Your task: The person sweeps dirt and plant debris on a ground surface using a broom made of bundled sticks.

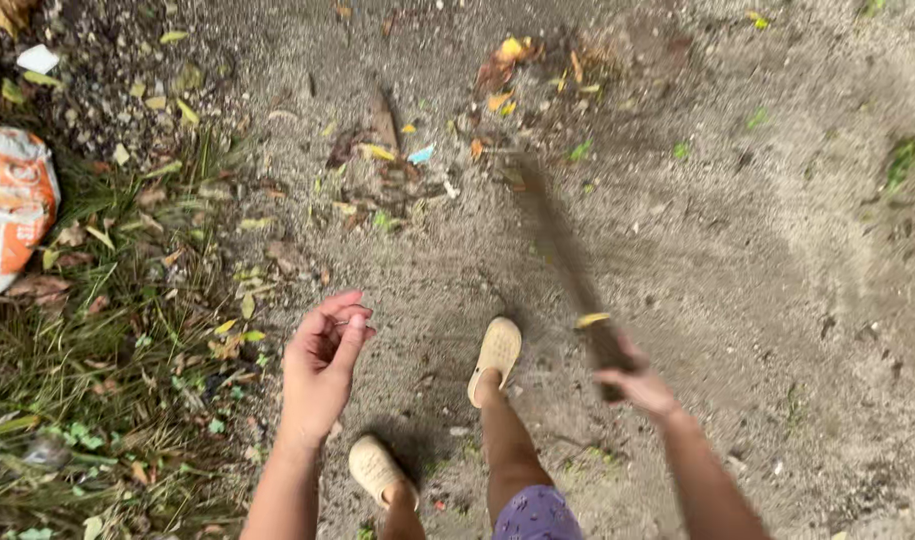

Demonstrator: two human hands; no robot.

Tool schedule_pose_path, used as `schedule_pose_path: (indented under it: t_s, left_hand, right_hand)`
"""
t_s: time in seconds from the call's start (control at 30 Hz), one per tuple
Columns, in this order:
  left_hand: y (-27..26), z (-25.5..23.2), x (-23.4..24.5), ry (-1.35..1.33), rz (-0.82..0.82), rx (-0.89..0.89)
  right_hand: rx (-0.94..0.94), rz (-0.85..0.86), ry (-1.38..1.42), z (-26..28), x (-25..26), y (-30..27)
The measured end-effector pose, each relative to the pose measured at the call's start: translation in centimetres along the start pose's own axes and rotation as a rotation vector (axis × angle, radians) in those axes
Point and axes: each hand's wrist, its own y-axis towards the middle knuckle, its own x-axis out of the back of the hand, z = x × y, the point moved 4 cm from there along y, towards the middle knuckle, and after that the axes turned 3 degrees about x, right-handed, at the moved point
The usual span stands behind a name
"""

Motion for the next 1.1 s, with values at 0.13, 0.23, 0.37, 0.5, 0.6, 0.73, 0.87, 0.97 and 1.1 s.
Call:
schedule_pose_path:
  t_s: [0.13, 0.23, 0.37, 0.5, 0.6, 0.73, 0.87, 0.97, 1.1]
  left_hand:
    - [2.9, -1.4, -4.3, -0.002, -0.013, -0.004]
    - [4.1, -1.0, -6.2, 0.053, -0.034, 0.105]
    - [5.1, -0.1, -7.3, 0.006, -0.045, 0.088]
    - [4.7, -0.2, -7.1, 0.009, -0.095, 0.132]
    - [5.2, -1.9, -5.2, 0.033, -0.117, 0.085]
    - [6.6, -3.8, -2.4, 0.067, -0.159, 0.032]
    - [7.9, -4.6, 0.1, 0.044, -0.144, 0.026]
    - [9.1, -4.9, 1.4, 0.045, -0.118, 0.041]
    - [9.3, -5.2, 4.2, 0.053, -0.095, 0.041]
  right_hand:
    - [-0.158, -0.318, 0.211, 5.0, 7.8, 9.1]
    - [-0.216, -0.121, 0.073, 6.8, 0.5, 14.9]
    - [-0.159, 0.326, -0.177, 8.0, -23.1, 12.7]
    - [-0.050, 0.602, -0.137, 11.5, -27.5, 6.0]
    - [0.314, 0.587, -0.162, 13.6, -21.2, 5.4]
    - [0.125, 0.226, -0.442, 12.1, -6.1, 6.5]
    - [-0.124, -0.018, -0.222, 10.4, 1.5, 8.0]
    - [-0.249, -0.229, 0.099, 8.8, -3.4, 10.7]
    - [-0.298, 0.328, -0.077, 9.3, -28.3, 10.3]
